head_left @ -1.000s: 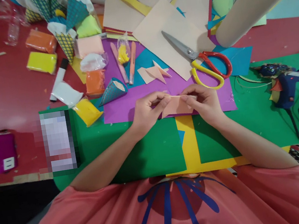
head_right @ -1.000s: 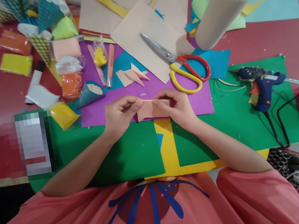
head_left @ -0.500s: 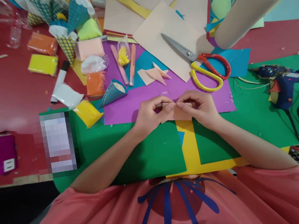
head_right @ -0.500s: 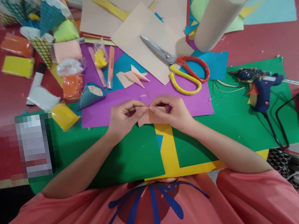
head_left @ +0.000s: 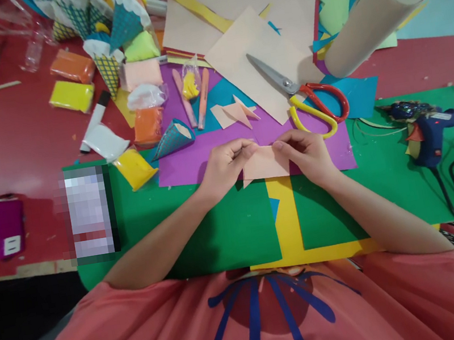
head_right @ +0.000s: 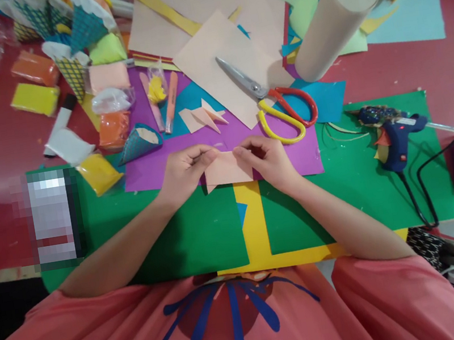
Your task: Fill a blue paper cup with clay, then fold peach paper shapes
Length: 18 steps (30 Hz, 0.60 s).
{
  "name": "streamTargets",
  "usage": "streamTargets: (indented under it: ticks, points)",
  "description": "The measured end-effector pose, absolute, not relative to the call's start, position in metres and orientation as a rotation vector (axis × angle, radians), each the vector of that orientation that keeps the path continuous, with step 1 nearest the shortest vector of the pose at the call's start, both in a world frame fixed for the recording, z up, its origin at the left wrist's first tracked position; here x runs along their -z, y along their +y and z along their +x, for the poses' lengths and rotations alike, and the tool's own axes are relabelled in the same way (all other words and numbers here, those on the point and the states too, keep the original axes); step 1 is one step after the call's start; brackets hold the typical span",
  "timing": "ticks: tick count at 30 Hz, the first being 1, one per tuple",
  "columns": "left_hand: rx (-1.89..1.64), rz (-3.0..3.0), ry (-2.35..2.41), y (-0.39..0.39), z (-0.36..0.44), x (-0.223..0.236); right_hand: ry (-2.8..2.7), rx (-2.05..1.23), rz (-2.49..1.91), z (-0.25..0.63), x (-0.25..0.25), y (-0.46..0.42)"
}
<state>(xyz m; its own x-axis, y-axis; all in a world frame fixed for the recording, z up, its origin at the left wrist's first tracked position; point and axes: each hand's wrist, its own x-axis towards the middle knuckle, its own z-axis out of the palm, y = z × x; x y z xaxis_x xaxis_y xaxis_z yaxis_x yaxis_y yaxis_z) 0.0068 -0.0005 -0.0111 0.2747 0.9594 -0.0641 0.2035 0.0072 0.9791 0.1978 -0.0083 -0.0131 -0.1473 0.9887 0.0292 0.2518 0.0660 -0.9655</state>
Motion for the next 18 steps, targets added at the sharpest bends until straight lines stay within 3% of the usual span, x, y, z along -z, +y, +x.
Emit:
streamTargets:
  ticks: [18]
  points:
    - [-0.801, 1.568, 1.064, -0.0013, 0.007, 0.0143, -1.541, -1.166, -1.219, 0.1962, 0.0109, -0.0094]
